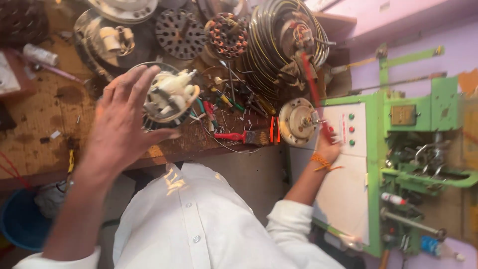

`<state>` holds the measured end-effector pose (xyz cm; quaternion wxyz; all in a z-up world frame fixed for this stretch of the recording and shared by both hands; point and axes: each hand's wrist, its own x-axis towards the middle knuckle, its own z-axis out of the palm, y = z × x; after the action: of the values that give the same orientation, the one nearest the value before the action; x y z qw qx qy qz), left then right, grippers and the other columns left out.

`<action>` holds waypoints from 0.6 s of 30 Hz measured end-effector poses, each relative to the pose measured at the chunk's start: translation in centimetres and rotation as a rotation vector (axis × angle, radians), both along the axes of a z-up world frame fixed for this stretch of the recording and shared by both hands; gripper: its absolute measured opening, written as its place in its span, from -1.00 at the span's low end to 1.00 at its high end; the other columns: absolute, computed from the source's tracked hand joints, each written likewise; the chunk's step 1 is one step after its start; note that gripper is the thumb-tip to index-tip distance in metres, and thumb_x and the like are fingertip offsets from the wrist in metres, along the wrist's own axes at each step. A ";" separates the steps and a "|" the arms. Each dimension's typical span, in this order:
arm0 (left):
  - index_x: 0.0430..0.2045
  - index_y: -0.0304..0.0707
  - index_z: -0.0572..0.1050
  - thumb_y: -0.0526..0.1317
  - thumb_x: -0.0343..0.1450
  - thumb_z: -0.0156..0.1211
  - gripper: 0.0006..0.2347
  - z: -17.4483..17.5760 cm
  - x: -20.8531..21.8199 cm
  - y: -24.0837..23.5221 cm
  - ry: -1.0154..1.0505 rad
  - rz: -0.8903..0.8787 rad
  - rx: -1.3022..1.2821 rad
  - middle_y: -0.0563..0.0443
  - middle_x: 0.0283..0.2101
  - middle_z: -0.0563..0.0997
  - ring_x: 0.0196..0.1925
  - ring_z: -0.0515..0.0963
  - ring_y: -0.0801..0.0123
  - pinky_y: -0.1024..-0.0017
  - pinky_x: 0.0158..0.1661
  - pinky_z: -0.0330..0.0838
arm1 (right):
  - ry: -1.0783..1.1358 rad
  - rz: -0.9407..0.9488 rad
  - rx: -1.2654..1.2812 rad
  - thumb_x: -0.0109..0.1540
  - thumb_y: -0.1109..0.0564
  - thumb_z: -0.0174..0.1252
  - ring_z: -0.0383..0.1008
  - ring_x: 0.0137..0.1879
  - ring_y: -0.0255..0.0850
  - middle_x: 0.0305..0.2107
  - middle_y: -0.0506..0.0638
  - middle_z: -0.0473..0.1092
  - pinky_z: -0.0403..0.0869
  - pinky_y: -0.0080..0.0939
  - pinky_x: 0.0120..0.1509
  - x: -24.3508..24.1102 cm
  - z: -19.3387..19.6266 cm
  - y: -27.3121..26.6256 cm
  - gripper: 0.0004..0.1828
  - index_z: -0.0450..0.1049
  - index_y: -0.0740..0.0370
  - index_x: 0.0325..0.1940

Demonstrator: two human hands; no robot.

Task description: The person assembles a small electric motor by attaching a white plastic housing to the stator, securing it with a screwdriver, and connecting wires. They repeatedly tighten and adjust the housing and wiring throughout the clip.

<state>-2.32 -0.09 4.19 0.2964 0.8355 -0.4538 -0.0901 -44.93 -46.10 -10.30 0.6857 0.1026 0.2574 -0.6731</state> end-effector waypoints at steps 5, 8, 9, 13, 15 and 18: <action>0.46 0.47 0.13 -0.11 0.17 0.36 -0.14 2.8 3.4 -0.7 -0.474 -0.505 0.346 0.16 0.58 0.08 0.46 0.26 0.30 0.12 0.33 0.23 | -0.094 0.059 0.264 0.42 -0.13 -0.01 0.45 0.00 0.10 -0.26 0.15 0.31 0.29 0.63 0.35 -0.9 -10.7 7.7 -0.64 0.16 0.19 -0.19; 0.43 0.33 0.19 -0.14 0.30 0.28 -0.29 4.2 4.8 -2.2 -0.444 -0.553 0.343 0.19 0.51 0.18 0.49 0.29 0.22 0.19 0.26 0.30 | -0.111 0.084 0.316 0.42 -0.09 0.04 0.44 0.07 0.15 -0.25 0.09 0.28 0.29 0.63 0.40 0.2 -13.3 10.9 -0.65 0.20 0.24 -0.13; 0.40 0.33 0.24 -0.13 0.29 0.31 -0.31 4.6 4.9 -2.7 -0.406 -0.552 0.383 0.21 0.50 0.22 0.39 0.37 0.26 0.21 0.23 0.35 | -0.109 0.082 0.322 0.43 -0.08 0.07 0.44 0.10 0.15 -0.26 0.05 0.25 0.29 0.64 0.42 0.7 -13.7 11.6 -0.65 0.22 0.26 -0.09; 0.28 0.27 0.42 -0.17 0.28 0.39 -0.41 5.6 4.2 -3.9 -0.354 -0.485 0.473 0.29 0.43 0.39 0.05 0.63 0.36 0.35 0.08 0.54 | -0.086 0.172 0.254 0.38 0.04 -0.02 0.34 0.29 0.36 0.04 0.34 0.31 0.24 0.57 0.44 3.0 -14.8 14.4 -0.63 0.20 0.39 0.11; 0.21 0.18 0.49 -0.22 0.26 0.41 -0.45 5.6 3.3 -4.0 -0.402 -0.440 0.364 0.28 0.35 0.48 -0.03 0.67 0.35 0.39 -0.01 0.60 | 0.038 0.330 0.064 0.32 0.06 0.02 0.32 0.33 0.35 0.14 0.39 0.32 0.26 0.44 0.46 4.4 -14.5 14.9 -0.51 0.22 0.37 0.26; 0.12 0.01 0.56 -0.27 0.19 0.46 -0.47 5.6 2.3 -3.6 -0.443 -0.367 0.145 0.19 0.21 0.59 -0.04 0.69 0.28 0.36 -0.07 0.62 | 0.058 0.509 0.166 0.41 0.06 0.01 0.31 0.37 0.26 0.20 0.34 0.28 0.33 0.32 0.45 7.9 -12.8 15.7 -0.47 0.15 0.27 0.43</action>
<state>-0.01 -3.73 9.76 0.1086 0.7578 -0.6433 0.0101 -37.05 -30.44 -23.09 0.8145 0.0711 0.3489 -0.4580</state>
